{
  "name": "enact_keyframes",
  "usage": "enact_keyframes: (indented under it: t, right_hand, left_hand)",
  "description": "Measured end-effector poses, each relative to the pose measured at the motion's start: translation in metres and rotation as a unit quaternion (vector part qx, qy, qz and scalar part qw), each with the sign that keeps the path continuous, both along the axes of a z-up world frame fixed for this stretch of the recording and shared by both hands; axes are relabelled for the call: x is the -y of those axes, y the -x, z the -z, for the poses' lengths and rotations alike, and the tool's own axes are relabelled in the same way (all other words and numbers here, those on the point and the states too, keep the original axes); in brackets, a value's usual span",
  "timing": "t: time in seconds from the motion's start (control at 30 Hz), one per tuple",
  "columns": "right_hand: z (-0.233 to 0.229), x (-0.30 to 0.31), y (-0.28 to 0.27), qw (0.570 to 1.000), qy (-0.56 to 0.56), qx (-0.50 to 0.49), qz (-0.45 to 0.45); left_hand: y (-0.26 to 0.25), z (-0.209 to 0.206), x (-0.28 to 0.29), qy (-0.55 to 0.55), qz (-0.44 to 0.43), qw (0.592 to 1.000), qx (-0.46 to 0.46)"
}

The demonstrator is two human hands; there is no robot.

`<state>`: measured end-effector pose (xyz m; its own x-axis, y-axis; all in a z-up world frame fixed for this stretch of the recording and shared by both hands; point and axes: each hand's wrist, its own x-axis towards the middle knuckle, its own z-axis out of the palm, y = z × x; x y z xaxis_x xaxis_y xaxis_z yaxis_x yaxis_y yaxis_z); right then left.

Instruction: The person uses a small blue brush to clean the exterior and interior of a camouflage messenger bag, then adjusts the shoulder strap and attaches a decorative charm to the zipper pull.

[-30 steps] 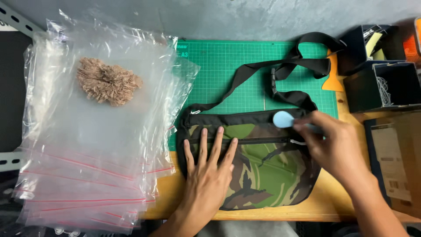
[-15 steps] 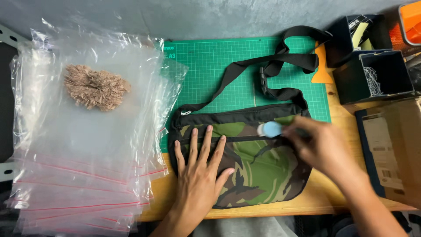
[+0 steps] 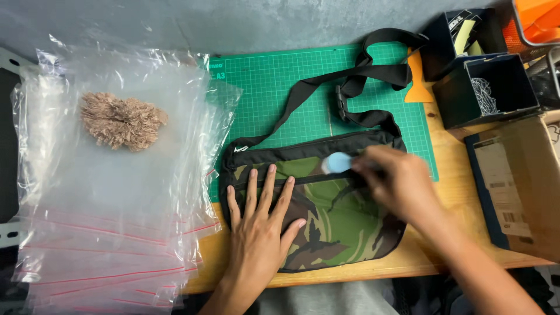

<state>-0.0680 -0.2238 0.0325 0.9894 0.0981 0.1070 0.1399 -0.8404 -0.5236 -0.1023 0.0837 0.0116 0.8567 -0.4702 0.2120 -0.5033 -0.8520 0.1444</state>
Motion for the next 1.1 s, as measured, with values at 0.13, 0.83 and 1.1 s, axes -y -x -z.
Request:
enact_keyframes:
  t: [0.13, 0.83, 1.1]
  right_hand:
    - [-0.027, 0.056, -0.002, 0.961, 0.194, -0.088, 0.176]
    - [-0.028, 0.072, 0.043, 0.968, -0.096, -0.205, 0.104]
    - [0.019, 0.083, -0.05, 0.983, 0.116, 0.117, 0.085]
  left_hand:
    - [0.0, 0.001, 0.003, 0.007, 0.001, 1.0, -0.002]
    - [-0.017, 0.005, 0.019, -0.043, -0.029, 0.999, -0.014]
    - [-0.101, 0.023, 0.056, -0.015, -0.099, 0.995, -0.025]
